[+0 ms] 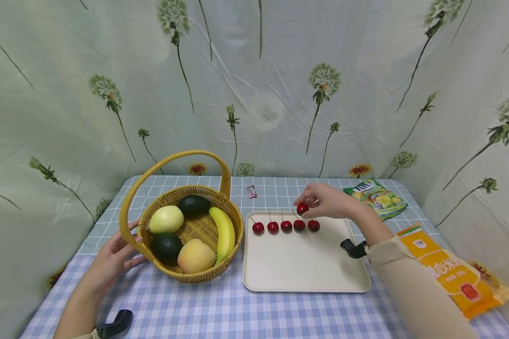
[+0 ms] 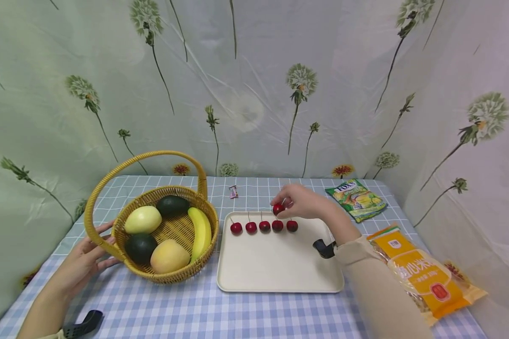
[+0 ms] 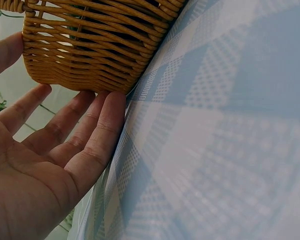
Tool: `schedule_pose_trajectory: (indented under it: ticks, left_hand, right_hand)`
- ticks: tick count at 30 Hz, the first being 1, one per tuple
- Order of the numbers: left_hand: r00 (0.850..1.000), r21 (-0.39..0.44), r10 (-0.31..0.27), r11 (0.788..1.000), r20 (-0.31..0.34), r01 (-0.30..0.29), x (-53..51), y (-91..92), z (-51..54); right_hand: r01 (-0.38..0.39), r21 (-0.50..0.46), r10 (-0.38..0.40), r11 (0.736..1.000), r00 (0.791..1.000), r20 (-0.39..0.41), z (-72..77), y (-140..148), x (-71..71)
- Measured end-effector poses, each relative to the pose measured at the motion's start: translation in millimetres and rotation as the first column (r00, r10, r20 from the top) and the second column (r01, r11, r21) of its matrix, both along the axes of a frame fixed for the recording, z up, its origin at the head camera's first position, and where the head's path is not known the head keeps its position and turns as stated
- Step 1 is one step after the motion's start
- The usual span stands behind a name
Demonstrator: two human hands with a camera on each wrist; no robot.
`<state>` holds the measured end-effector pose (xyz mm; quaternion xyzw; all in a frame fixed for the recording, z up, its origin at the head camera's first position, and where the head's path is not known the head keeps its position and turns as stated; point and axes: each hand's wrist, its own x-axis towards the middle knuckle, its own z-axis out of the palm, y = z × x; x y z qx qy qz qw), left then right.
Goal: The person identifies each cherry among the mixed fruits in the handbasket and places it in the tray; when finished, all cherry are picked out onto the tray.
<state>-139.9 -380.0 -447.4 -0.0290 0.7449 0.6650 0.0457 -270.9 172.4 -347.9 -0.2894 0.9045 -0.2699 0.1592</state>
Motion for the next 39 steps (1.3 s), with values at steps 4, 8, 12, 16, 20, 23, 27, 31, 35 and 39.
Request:
schedule_pose_trajectory:
  ticks: [4, 8, 12, 16, 20, 23, 27, 31, 35, 39]
  left_hand:
    - [1.000, 0.010, -0.002, 1.000, -0.003, 0.002, 0.0, 0.2, 0.6]
    - [1.000, 0.018, 0.001, 1.000, 0.001, -0.001, -0.4, 0.6, 1.2]
    - [1.000, 0.017, 0.003, 1.000, 0.006, -0.003, -1.3, 0.5, 1.9]
    - [1.000, 0.013, -0.002, 1.000, 0.014, 0.002, -1.6, -0.3, 1.4]
    - [1.000, 0.005, -0.002, 1.000, 0.030, 0.002, -1.3, -0.9, 0.0]
    - [0.999, 0.002, 0.002, 1.000, 0.037, -0.002, -0.9, -1.4, -0.8]
    - [0.999, 0.011, 0.001, 1.000, 0.042, -0.001, 0.1, -2.8, -2.1]
    - [0.999, 0.026, 0.005, 1.000, 0.051, -0.007, 0.4, -3.7, -2.9]
    - [0.999, 0.028, 0.006, 1.000, 0.051, -0.007, -0.3, -2.9, -2.2]
    - [0.999, 0.021, 0.003, 1.000, 0.047, -0.004, -1.7, -1.5, -0.9]
  right_hand:
    - [0.033, 0.020, -0.033, 0.999, 0.999, 0.006, -5.7, 15.3, 2.1]
    - [0.061, 0.032, -0.061, 0.998, 0.998, -0.006, -9.9, 32.0, 4.4]
    - [0.086, 0.056, -0.086, 0.995, 0.996, -0.011, -14.2, 47.1, 7.2]
    - [0.116, 0.083, -0.117, 0.990, 0.993, 0.009, -19.3, 57.5, 9.0]
    - [0.148, 0.096, -0.153, 0.984, 0.987, 0.047, -26.2, 63.3, 8.2]
    - [0.157, 0.105, -0.164, 0.982, 0.985, 0.058, -31.6, 66.0, 6.5]
    - [0.138, 0.128, -0.145, 0.982, 0.989, 0.041, -37.7, 67.0, 3.9]
    - [0.127, 0.141, -0.134, 0.982, 0.990, 0.043, -41.8, 65.2, 3.5]
    - [0.122, 0.156, -0.129, 0.980, 0.991, 0.035, -45.0, 62.8, 4.5]
    - [0.115, 0.162, -0.120, 0.980, 0.993, 0.021, -48.3, 62.7, 4.6]
